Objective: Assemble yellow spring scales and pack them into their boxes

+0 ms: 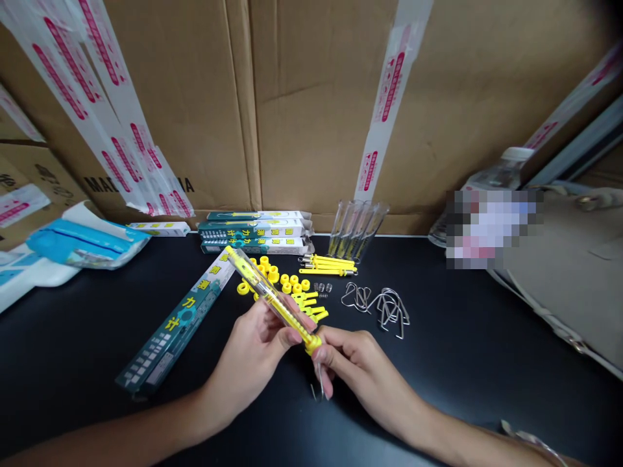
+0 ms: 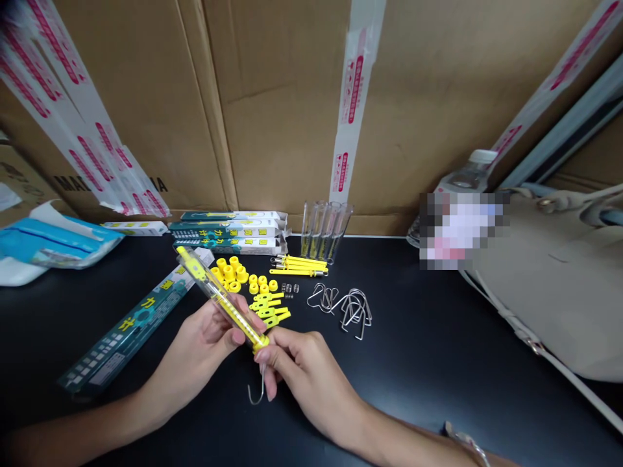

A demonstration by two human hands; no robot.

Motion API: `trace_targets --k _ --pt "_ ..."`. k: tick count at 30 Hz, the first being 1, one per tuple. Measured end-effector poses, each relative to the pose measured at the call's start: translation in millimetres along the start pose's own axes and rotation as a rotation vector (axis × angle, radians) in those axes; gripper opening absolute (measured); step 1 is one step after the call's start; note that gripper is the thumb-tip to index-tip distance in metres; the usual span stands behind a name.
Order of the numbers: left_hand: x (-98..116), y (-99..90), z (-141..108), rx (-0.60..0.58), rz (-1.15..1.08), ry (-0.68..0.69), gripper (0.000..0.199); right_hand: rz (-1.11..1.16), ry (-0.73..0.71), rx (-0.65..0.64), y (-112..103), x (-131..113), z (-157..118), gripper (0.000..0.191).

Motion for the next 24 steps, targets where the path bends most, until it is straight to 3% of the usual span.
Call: trace_targets --k 7,12,24 --pt "-1 4.2 -1 0.033 -0.120 0.036 0.037 -0.193 -0.014 0.013 0 -9 -3 0.042" --pt "-4 3.7 -3 0.029 -0.126 0.032 0.034 -0.252 -0.035 -0.035 8 -12 -3 0.040" --pt "-1 8.1 -5 0.020 -0.027 0.069 0.030 -0.149 -0.032 -0.073 16 -7 -4 0.044"
Point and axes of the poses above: each hand's wrist, its own z-axis towards the middle knuckle, its own y-axis out of the palm, x = y × z, the point moved 10 cm from there along z, towards the middle knuckle, and after that the axes turned 14 degrees about -x, right-handed, at the moved point
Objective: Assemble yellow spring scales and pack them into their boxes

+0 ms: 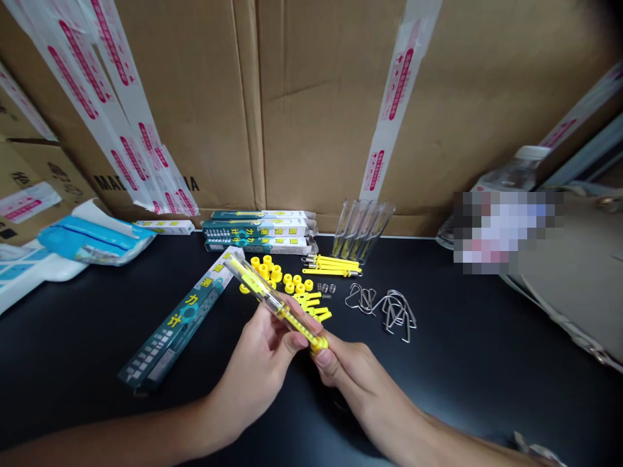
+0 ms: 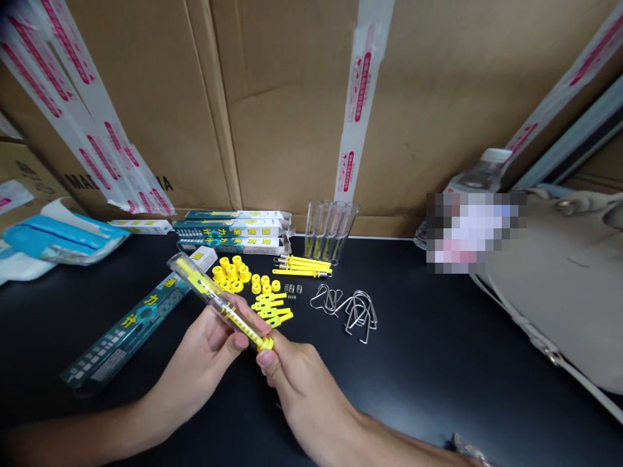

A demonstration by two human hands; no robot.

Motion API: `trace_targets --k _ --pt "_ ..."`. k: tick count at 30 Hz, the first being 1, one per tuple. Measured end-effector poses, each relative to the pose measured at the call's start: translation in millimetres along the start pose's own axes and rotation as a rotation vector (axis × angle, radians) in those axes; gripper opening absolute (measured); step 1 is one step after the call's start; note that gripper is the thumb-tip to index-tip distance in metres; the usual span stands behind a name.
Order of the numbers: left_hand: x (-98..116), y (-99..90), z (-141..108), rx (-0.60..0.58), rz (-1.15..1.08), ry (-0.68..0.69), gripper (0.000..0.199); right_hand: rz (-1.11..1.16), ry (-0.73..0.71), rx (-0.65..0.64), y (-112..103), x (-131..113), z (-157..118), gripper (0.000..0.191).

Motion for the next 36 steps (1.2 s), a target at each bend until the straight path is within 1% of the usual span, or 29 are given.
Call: trace_targets --k 4,8,12,15,18,21,24,26,28,32,34,36 --pt "4 3.2 0 -0.031 0.027 0.031 0.027 0.059 -0.013 -0.029 0 5 -1 0.044" --pt "6 5.9 0 -0.065 0.044 0.048 0.025 0.083 -0.040 -0.065 1 4 -1 0.047" --pt "7 4.4 2 -0.069 0.025 0.062 0.030 0.127 -0.021 -0.066 1 6 0 0.049" --pt "2 3.6 4 -0.071 -0.037 0.019 0.029 0.187 0.014 -0.048 0 10 2 0.049" --pt "-5 5.5 4 -0.086 -0.141 -0.023 0.026 0.166 0.022 -0.034 -3 11 4 0.050" --pt "-11 1.6 0 -0.047 -0.193 -0.055 0.032 0.132 0.024 0.000 -8 10 5 0.048" --pt "-14 -3.2 -5 -0.019 -0.188 -0.074 0.035 0.193 0.018 0.011 -10 8 4 0.043" --pt "-13 -5.9 -7 -0.011 -0.190 -0.069 0.033 0.287 0.008 -0.033 -7 4 3 0.037" --pt "-11 -9.7 -7 0.008 -0.183 -0.063 0.032 0.379 0.008 -0.104 -2 1 3 0.032" --pt "-9 -15.8 -7 0.039 -0.146 -0.072 0.026 0.517 -0.042 -0.223 5 -5 4 0.036" --pt "-10 -17.8 -7 0.046 -0.137 -0.081 0.023 0.538 -0.058 -0.248 6 -5 5 0.033" --pt "-11 -18.9 -7 0.048 -0.138 -0.082 0.022 0.534 -0.034 -0.236 7 -1 6 0.032"
Point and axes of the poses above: each hand's wrist, its own z-axis towards the middle knuckle, its own y-axis out of the palm, x = y × z, the point moved 10 cm from there along z, towards the middle knuckle, and after that the axes turned 14 degrees about -x, right-handed, at the moved point
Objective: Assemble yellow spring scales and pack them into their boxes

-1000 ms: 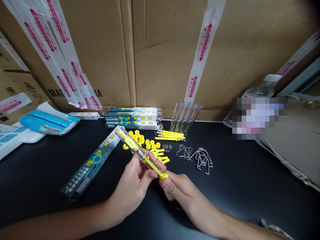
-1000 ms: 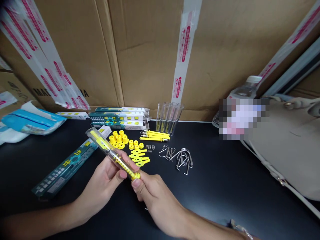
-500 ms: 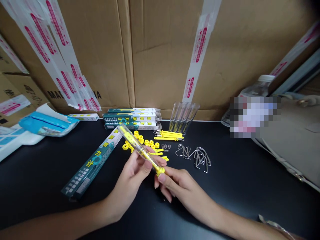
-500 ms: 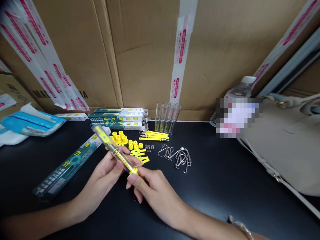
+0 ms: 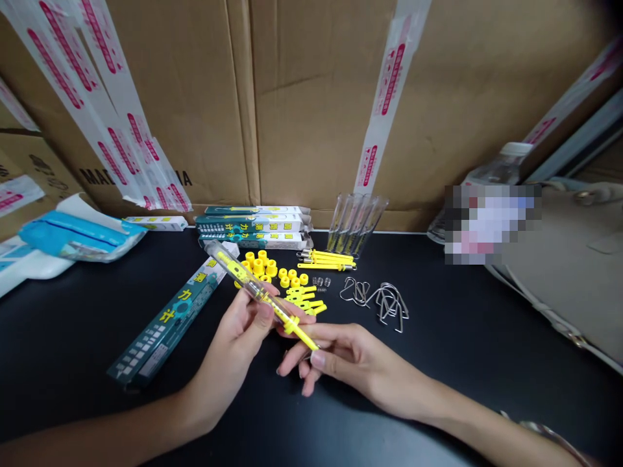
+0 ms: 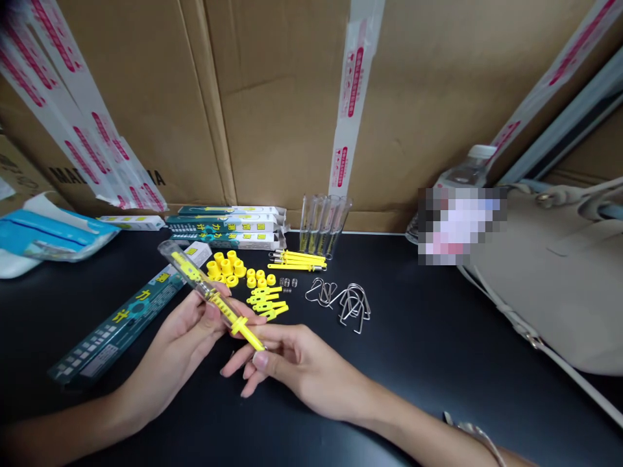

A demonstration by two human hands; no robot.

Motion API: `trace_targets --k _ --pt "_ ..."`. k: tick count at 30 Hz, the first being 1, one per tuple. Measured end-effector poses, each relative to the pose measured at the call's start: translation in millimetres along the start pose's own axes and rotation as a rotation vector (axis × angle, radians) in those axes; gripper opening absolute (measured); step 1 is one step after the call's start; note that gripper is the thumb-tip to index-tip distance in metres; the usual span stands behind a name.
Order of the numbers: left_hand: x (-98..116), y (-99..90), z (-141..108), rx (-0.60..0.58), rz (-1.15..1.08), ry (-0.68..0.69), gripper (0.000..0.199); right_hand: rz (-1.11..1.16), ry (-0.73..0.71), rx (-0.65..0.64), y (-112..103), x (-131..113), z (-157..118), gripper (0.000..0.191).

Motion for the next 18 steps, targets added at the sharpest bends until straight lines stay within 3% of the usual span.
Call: trace_targets --k 11,15,18 --pt "0 11.1 -1 -0.055 0.008 0.003 0.041 0.124 0.106 0.300 -24 26 -3 0.046" --pt "3 18.7 -4 -0.083 -0.032 0.027 0.033 -0.219 0.056 0.516 -41 13 -19 0.034" --pt "0 19.7 -4 -0.080 -0.108 0.006 0.034 -0.515 -0.011 0.639 -42 -9 -27 0.039"
Point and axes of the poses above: each hand's wrist, its own z-axis towards the middle knuckle, its own y-axis out of the palm, x = y × z, the point moved 10 cm from there along z, towards the middle knuckle, and after that the axes turned 14 degrees about -x, right-handed, at the moved point
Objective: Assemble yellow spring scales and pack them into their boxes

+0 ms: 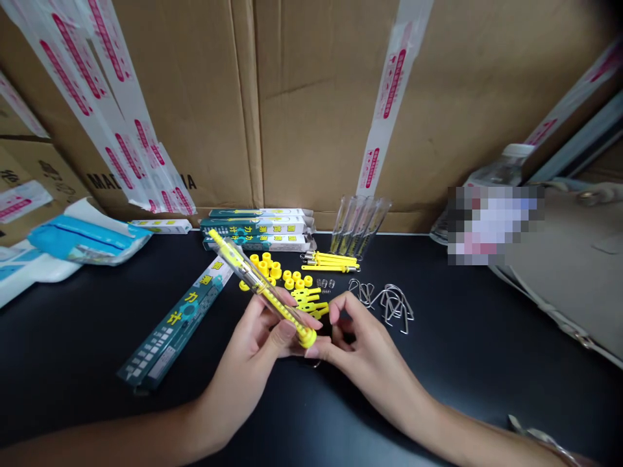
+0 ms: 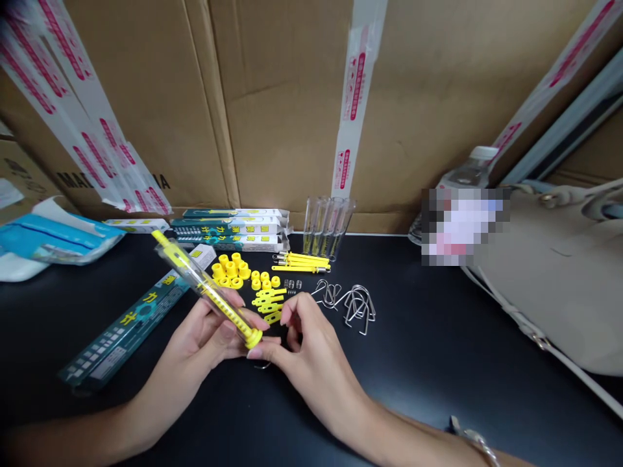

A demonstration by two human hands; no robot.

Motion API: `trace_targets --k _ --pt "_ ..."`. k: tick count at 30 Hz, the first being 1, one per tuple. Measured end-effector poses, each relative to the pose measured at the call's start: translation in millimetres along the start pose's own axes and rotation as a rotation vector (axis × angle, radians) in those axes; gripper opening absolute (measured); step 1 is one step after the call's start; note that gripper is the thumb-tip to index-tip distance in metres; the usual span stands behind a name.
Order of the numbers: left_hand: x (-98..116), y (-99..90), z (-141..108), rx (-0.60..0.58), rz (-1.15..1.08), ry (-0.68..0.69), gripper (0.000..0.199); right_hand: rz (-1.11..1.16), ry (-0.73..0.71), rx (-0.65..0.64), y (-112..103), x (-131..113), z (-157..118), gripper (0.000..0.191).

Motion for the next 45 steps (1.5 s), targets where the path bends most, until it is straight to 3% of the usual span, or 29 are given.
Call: trace_targets --k 5,10,14,20,25,29,34,38,41,45 --pt "4 -0.5 2 -0.006 0.031 0.009 0.037 -0.195 -0.137 -0.026 2 -23 -3 0.042" --pt "8 -3.4 1 -0.028 0.071 0.051 0.038 -0.258 -0.257 0.073 -21 -40 -1 0.016" --pt "3 -4.3 1 -0.043 0.121 0.014 0.035 -0.465 -0.278 0.082 -30 -52 30 0.007" --pt "11 -6.3 -4 -0.034 0.178 0.059 0.027 -0.597 -0.303 0.021 -14 -58 85 0.021" --pt "23 -17.0 -10 -0.050 0.246 0.105 0.020 -0.619 -0.303 0.025 -3 -52 105 0.031" --pt "27 -22.2 -5 -0.035 0.310 0.088 0.024 -0.577 -0.321 0.018 -2 -51 111 0.014" --pt "20 -19.3 -5 -0.035 0.408 -0.027 0.030 -0.431 -0.370 0.037 -10 -64 98 0.006" --pt "27 -16.2 -8 -0.045 0.695 -0.053 0.027 -0.247 -0.416 0.053 -23 -69 71 0.010" --pt "28 -11.3 -7 -0.098 0.979 -0.095 0.026 -0.159 -0.432 0.057 -32 -62 47 0.014" --pt "24 -13.1 -9 -0.103 1.179 -0.141 0.029 -0.105 -0.365 0.115 -49 -41 19 0.011"
Point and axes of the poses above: each hand's wrist, its own z-axis towards the middle knuckle, its own y-axis out of the palm, x = y × z, the point moved 10 cm from there along z, towards the middle knuckle, and after that the axes turned 14 degrees about -x, right-handed, at the moved point
